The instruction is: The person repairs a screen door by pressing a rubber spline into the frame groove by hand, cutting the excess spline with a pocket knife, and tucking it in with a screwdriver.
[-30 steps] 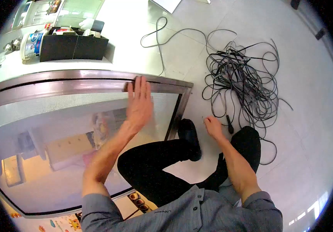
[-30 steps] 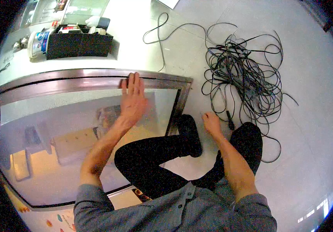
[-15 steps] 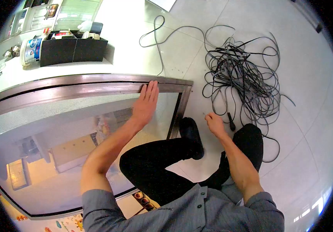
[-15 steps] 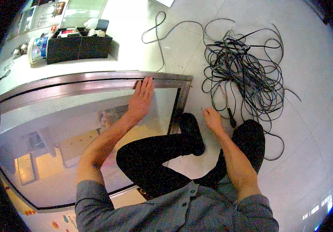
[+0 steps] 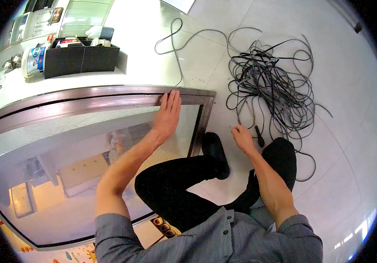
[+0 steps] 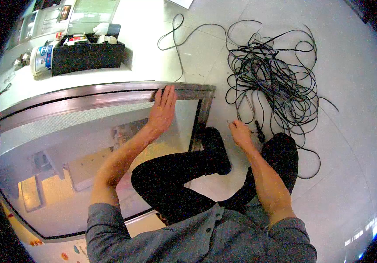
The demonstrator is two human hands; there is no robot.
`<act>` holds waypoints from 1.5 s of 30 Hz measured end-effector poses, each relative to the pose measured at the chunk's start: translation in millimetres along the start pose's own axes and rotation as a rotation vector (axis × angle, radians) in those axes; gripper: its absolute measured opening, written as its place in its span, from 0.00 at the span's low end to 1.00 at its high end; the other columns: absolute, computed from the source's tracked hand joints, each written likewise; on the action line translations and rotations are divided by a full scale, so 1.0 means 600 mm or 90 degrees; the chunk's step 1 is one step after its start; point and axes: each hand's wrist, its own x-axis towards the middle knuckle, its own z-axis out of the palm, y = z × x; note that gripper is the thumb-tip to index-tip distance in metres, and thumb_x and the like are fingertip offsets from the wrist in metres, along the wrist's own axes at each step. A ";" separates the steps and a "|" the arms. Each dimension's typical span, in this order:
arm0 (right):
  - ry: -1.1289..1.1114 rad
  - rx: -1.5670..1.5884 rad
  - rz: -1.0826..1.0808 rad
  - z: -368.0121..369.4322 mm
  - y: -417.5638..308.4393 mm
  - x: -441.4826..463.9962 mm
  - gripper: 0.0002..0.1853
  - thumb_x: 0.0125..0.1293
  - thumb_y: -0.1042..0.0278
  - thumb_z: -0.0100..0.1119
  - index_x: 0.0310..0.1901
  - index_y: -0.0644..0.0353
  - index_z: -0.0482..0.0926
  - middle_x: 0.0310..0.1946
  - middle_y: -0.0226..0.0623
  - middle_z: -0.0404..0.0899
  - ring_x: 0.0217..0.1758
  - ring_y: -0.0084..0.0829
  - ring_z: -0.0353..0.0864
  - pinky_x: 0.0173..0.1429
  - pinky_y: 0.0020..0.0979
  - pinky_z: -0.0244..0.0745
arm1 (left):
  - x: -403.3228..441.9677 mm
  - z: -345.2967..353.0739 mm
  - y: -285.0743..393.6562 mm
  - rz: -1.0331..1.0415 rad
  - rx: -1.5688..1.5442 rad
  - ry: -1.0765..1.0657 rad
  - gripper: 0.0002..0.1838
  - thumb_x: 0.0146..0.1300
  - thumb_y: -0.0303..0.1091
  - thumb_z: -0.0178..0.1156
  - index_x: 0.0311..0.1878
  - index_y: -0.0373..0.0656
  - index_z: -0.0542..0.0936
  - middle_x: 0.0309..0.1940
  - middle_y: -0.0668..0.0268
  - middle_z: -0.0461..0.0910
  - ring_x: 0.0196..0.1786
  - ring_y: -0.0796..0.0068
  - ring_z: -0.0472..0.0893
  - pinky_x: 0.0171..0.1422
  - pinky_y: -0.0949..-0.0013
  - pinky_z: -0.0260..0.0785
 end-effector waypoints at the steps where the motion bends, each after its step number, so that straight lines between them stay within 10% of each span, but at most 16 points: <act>1: 0.002 0.000 -0.001 -0.002 -0.002 0.000 0.18 0.69 0.55 0.54 0.45 0.64 0.82 0.42 0.52 0.84 0.48 0.54 0.82 0.53 0.50 0.74 | -0.001 -0.002 -0.002 0.016 0.011 0.005 0.33 0.67 0.36 0.51 0.73 0.27 0.64 0.77 0.44 0.57 0.81 0.46 0.53 0.83 0.44 0.41; 3: 0.028 0.015 -0.045 0.004 0.010 0.002 0.15 0.67 0.61 0.55 0.40 0.67 0.79 0.31 0.46 0.81 0.33 0.38 0.80 0.41 0.39 0.73 | -0.001 0.006 -0.001 0.020 0.034 -0.004 0.33 0.68 0.36 0.50 0.73 0.27 0.64 0.78 0.45 0.55 0.81 0.46 0.51 0.84 0.44 0.39; 11: 0.091 0.008 -0.079 0.001 0.014 0.002 0.16 0.69 0.61 0.52 0.42 0.68 0.79 0.35 0.49 0.82 0.38 0.43 0.82 0.45 0.41 0.75 | -0.013 0.027 0.029 0.227 -0.021 -0.048 0.29 0.64 0.35 0.56 0.69 0.38 0.73 0.76 0.50 0.63 0.77 0.48 0.61 0.79 0.40 0.53; 16: 0.143 -0.027 -0.041 0.005 0.036 0.017 0.15 0.71 0.61 0.49 0.43 0.66 0.79 0.35 0.49 0.82 0.37 0.43 0.82 0.45 0.41 0.75 | -0.050 -0.079 0.059 0.147 -0.536 -0.330 0.25 0.64 0.44 0.62 0.61 0.40 0.78 0.54 0.49 0.83 0.55 0.43 0.82 0.61 0.45 0.73; 23: 0.105 -0.174 0.010 -0.017 0.036 0.001 0.14 0.70 0.61 0.51 0.42 0.64 0.80 0.35 0.46 0.83 0.39 0.44 0.83 0.46 0.43 0.76 | -0.159 -0.116 0.029 0.138 -0.685 -0.082 0.23 0.67 0.46 0.60 0.58 0.39 0.79 0.49 0.47 0.84 0.49 0.41 0.83 0.54 0.46 0.76; 29: 0.039 -0.263 -0.028 -0.049 0.020 -0.038 0.14 0.67 0.63 0.52 0.42 0.64 0.83 0.40 0.51 0.85 0.45 0.51 0.84 0.51 0.48 0.77 | -0.254 -0.206 -0.004 -0.049 -0.635 -0.237 0.16 0.68 0.42 0.59 0.47 0.40 0.85 0.42 0.49 0.86 0.50 0.44 0.83 0.56 0.48 0.75; 38: 0.099 -0.339 -0.057 -0.067 0.030 -0.122 0.15 0.65 0.67 0.54 0.46 0.66 0.84 0.45 0.57 0.85 0.51 0.56 0.85 0.56 0.49 0.79 | -0.349 -0.205 0.045 -0.110 -0.723 0.235 0.11 0.65 0.36 0.63 0.43 0.40 0.84 0.39 0.54 0.84 0.45 0.49 0.82 0.53 0.54 0.74; 45: 0.020 -0.438 0.045 -0.051 0.062 -0.112 0.16 0.63 0.70 0.53 0.48 0.66 0.84 0.50 0.58 0.83 0.56 0.55 0.84 0.57 0.48 0.80 | -0.349 -0.237 0.048 -0.061 -0.730 0.153 0.13 0.63 0.40 0.66 0.43 0.40 0.84 0.39 0.55 0.83 0.45 0.50 0.81 0.51 0.56 0.74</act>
